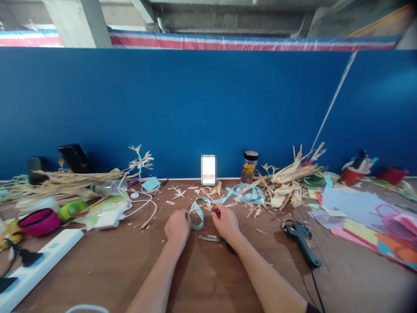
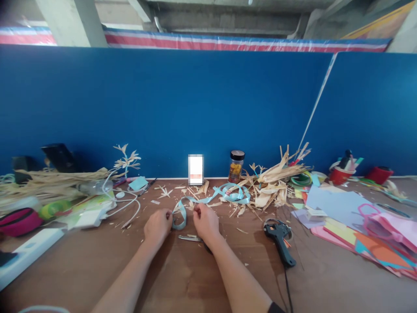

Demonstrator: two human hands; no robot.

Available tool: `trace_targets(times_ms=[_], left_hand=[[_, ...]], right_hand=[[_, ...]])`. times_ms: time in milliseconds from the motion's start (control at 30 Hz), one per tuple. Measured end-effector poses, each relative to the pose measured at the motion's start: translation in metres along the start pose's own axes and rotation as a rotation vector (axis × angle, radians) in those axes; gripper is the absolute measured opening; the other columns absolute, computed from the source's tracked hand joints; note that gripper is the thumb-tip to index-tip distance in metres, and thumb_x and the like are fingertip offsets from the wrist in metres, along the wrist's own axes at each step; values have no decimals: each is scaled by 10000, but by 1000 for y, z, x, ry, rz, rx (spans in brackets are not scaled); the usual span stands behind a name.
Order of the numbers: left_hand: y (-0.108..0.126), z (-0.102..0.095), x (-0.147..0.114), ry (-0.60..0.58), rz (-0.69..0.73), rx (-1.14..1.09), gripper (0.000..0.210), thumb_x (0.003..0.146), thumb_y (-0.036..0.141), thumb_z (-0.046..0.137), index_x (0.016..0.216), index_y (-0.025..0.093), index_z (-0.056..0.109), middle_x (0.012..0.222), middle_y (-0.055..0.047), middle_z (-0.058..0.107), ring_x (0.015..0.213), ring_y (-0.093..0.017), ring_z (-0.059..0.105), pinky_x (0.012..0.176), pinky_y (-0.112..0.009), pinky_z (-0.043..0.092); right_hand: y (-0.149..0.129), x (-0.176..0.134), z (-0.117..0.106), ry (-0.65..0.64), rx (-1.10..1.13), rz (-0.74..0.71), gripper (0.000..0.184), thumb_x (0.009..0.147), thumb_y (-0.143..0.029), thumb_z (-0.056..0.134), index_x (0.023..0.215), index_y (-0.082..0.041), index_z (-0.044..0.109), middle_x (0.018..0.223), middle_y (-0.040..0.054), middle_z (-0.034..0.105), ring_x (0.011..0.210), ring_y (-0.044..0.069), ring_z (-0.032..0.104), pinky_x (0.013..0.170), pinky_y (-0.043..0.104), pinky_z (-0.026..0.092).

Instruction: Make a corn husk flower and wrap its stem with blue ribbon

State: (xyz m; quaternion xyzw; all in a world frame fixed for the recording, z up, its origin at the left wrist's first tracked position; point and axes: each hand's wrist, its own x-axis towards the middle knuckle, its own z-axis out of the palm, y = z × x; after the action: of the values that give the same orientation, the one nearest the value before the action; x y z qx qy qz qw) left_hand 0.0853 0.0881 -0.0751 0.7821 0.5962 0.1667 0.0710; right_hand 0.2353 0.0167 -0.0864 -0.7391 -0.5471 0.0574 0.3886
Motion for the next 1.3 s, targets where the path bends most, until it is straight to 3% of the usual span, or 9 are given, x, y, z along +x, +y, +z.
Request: trace_targets(times_ms=[167,367,567,667,733,833,900,1067,1300], left_hand=[[-3,-2,1,11,3,-42,249,760,222,419,907,228,620,909,-73,627,844,-200,564,674,-260,391],[-6,-5,5,23,23,-95,288,798,256,370,825,213,653,903,-88,638,846,-205,565,692,-265,381],[-18,-38,14,127,-27,-181,298,786,237,377,906,174,642,910,-113,653,858,-233,574,727,-302,391],[-21,-55,5,163,-95,-372,290,767,304,433,900,159,646,889,-113,654,823,-238,578,705,-319,412],[-16,-59,-8,94,-120,-692,320,740,360,485,925,145,634,873,-101,653,763,-204,586,636,-279,438],[0,-54,-32,-129,-127,-1165,449,654,403,599,1017,140,592,884,-88,645,711,-157,587,572,-220,448],[10,-48,-45,-211,-123,-1307,455,627,394,634,1011,153,593,923,-81,634,744,-141,582,587,-194,444],[24,-34,-56,-201,-199,-1389,403,574,405,668,897,166,634,880,-50,647,715,-124,578,559,-167,423],[48,-9,-67,-284,-173,-1506,338,574,375,675,818,144,640,752,-39,650,631,-115,566,543,-188,411]], right_hand=[[0,0,-4,12,38,1,105,760,-241,457,801,-218,552,745,4,622,691,144,550,587,225,343],[-1,3,-5,16,105,34,109,757,-238,463,803,-209,557,743,10,623,692,145,554,590,231,354],[-1,5,-7,43,197,12,105,751,-237,461,790,-200,551,716,10,619,674,144,557,624,242,373],[-9,5,-10,60,295,-15,105,745,-241,469,781,-186,551,704,16,613,657,144,552,627,246,384],[-21,3,-12,31,406,-67,109,748,-245,467,783,-182,549,699,14,606,646,139,547,614,241,394],[-43,-5,-12,-104,565,-138,109,748,-235,464,782,-183,554,691,6,602,627,129,543,570,222,401],[-54,-10,-10,-173,584,-164,107,741,-217,469,777,-183,564,685,2,606,614,121,536,558,213,397],[-51,-18,-13,-147,476,-107,87,710,-194,489,732,-180,572,650,-3,602,584,114,515,542,211,376],[-25,-35,-43,-176,516,-19,85,713,-211,476,700,-175,552,617,-10,587,562,113,510,530,209,380]])
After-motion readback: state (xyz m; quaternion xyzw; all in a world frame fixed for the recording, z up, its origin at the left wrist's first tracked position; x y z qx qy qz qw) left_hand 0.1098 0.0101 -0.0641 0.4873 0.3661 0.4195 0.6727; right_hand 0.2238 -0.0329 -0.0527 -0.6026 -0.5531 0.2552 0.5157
